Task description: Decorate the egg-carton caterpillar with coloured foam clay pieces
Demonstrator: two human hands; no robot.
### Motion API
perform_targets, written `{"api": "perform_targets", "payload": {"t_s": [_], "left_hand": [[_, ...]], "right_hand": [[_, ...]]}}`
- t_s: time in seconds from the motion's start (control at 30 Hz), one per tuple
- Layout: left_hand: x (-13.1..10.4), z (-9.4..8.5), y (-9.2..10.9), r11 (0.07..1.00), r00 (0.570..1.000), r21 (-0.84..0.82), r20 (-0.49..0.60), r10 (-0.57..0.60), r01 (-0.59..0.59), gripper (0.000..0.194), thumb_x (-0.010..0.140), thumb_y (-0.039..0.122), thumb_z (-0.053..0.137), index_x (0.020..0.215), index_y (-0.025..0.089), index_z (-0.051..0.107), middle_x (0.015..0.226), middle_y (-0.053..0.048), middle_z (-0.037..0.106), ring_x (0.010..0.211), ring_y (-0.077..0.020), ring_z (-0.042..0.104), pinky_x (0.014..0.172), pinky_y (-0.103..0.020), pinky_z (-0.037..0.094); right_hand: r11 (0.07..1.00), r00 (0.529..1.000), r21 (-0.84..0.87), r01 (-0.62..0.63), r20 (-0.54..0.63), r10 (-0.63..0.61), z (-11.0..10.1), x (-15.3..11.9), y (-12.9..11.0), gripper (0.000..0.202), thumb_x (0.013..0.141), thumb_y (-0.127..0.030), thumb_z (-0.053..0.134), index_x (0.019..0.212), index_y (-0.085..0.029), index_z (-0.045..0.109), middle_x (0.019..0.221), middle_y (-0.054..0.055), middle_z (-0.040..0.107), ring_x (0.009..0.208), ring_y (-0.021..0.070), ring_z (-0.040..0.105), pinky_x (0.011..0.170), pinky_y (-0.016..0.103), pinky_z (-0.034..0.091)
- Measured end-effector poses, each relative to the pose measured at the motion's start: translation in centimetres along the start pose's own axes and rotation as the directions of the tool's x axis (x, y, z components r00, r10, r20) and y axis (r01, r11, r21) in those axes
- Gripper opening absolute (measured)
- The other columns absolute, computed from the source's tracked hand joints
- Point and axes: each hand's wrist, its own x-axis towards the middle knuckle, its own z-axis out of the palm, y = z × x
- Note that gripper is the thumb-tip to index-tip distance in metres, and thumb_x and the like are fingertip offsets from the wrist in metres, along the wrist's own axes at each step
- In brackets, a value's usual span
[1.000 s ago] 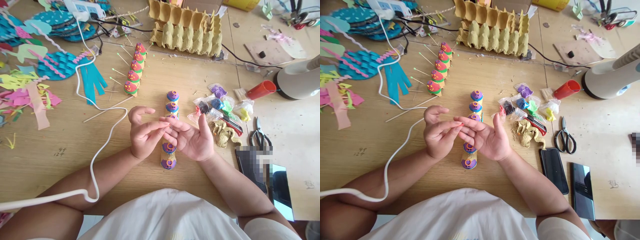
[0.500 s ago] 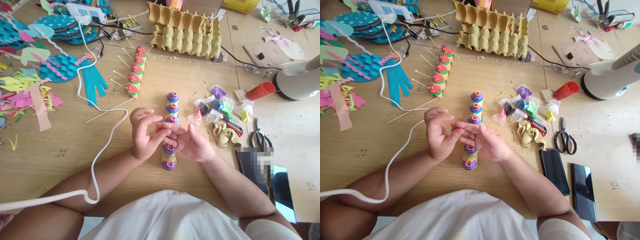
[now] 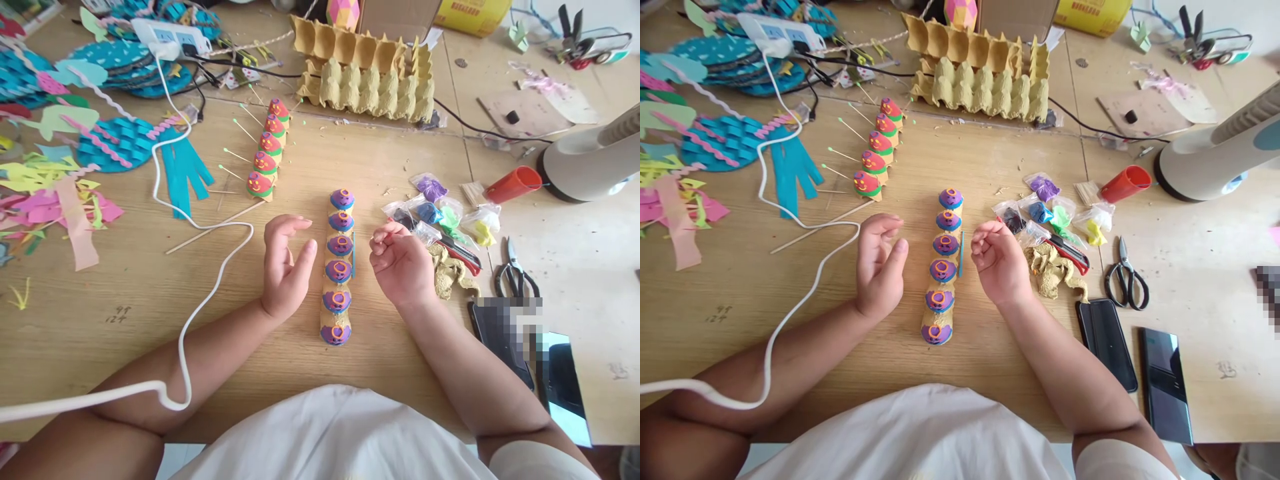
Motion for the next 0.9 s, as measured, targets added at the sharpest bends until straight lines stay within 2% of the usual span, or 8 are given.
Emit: {"api": "perform_targets", "payload": {"t_s": [0.13,0.33,0.4,0.47,0.53,0.57,0.63,0.9], "left_hand": [[0.0,0.2,-0.6,0.994,0.994,-0.001,-0.010,-0.108,0.108,0.023,0.100,0.033,0.064,0.121,0.025,0.062,0.125,-0.008,0.062,0.123,-0.0221,0.058,0.108,-0.039,0.046],[0.1,0.2,-0.9,0.984,0.984,0.013,0.015,-0.179,0.179,0.021,0.097,0.030,0.066,0.118,0.026,0.064,0.124,-0.007,0.063,0.123,-0.0218,0.059,0.108,-0.039,0.046],[0.1,0.3,-0.8,0.983,0.983,0.020,0.018,-0.183,0.183,0.020,0.096,0.029,0.066,0.116,0.025,0.064,0.123,-0.007,0.063,0.123,-0.0218,0.059,0.109,-0.039,0.046],[0.2,0.3,-0.7,0.982,0.982,0.022,0.015,-0.186,0.186,0.020,0.096,0.027,0.066,0.115,0.025,0.065,0.122,-0.007,0.062,0.123,-0.0217,0.059,0.110,-0.039,0.045],[0.3,0.3,-0.6,0.982,0.983,0.022,0.011,-0.186,0.185,0.019,0.095,0.026,0.066,0.114,0.025,0.065,0.122,-0.007,0.062,0.122,-0.0216,0.059,0.110,-0.040,0.046],[0.3,0.3,-0.6,0.983,0.983,0.025,0.011,-0.185,0.185,0.019,0.095,0.026,0.066,0.114,0.025,0.065,0.121,-0.007,0.062,0.122,-0.0217,0.059,0.110,-0.040,0.046],[0.3,0.3,-0.6,0.982,0.983,0.035,0.010,-0.184,0.183,0.019,0.095,0.026,0.066,0.113,0.025,0.065,0.121,-0.007,0.062,0.122,-0.0220,0.059,0.110,-0.041,0.047],[0.2,0.3,-0.9,0.983,0.985,0.079,0.027,-0.168,0.166,0.019,0.096,0.027,0.065,0.115,0.026,0.064,0.122,-0.006,0.062,0.123,-0.0227,0.059,0.111,-0.042,0.047]], "right_hand": [[0.999,0.993,-0.042,-0.002,-0.118,-0.003,-0.8,1.0,0.0,0.037,0.081,-0.037,0.068,0.059,-0.021,0.043,0.069,0.000,0.057,0.054,0.0083,0.044,0.039,0.019,0.025],[0.896,0.983,-0.419,0.149,-0.032,-0.179,-0.7,0.7,0.8,0.024,0.088,-0.043,0.065,0.078,-0.022,0.062,0.072,-0.002,0.056,0.055,0.0097,0.041,0.047,0.024,0.026],[0.708,0.969,-0.674,0.209,0.048,-0.241,-0.9,0.4,0.8,0.020,0.091,-0.039,0.062,0.082,-0.022,0.065,0.069,-0.002,0.053,0.056,0.0112,0.042,0.053,0.026,0.030],[0.357,0.943,-0.893,0.272,0.173,-0.286,-1.0,0.0,0.8,0.012,0.091,-0.030,0.060,0.090,-0.021,0.069,0.073,0.000,0.057,0.063,0.0147,0.050,0.060,0.029,0.035],[0.000,0.927,-0.961,0.275,0.265,-0.264,-1.0,-0.5,0.8,0.013,0.091,-0.025,0.060,0.097,-0.021,0.071,0.088,0.005,0.066,0.075,0.0189,0.058,0.067,0.032,0.038],[-0.115,0.931,-0.959,0.259,0.280,-0.236,-1.0,-0.7,0.8,0.013,0.091,-0.024,0.060,0.098,-0.021,0.071,0.095,0.007,0.068,0.080,0.0206,0.061,0.069,0.032,0.039],[-0.231,0.943,-0.946,0.229,0.275,-0.190,-0.8,-0.9,0.9,0.012,0.093,-0.028,0.061,0.097,-0.022,0.071,0.102,0.008,0.070,0.085,0.0225,0.064,0.071,0.033,0.039],[-0.378,0.967,-0.910,0.174,0.230,-0.109,-0.3,-1.1,0.5,0.013,0.094,-0.027,0.061,0.099,-0.021,0.071,0.104,0.009,0.073,0.090,0.0235,0.069,0.073,0.032,0.042]]}}
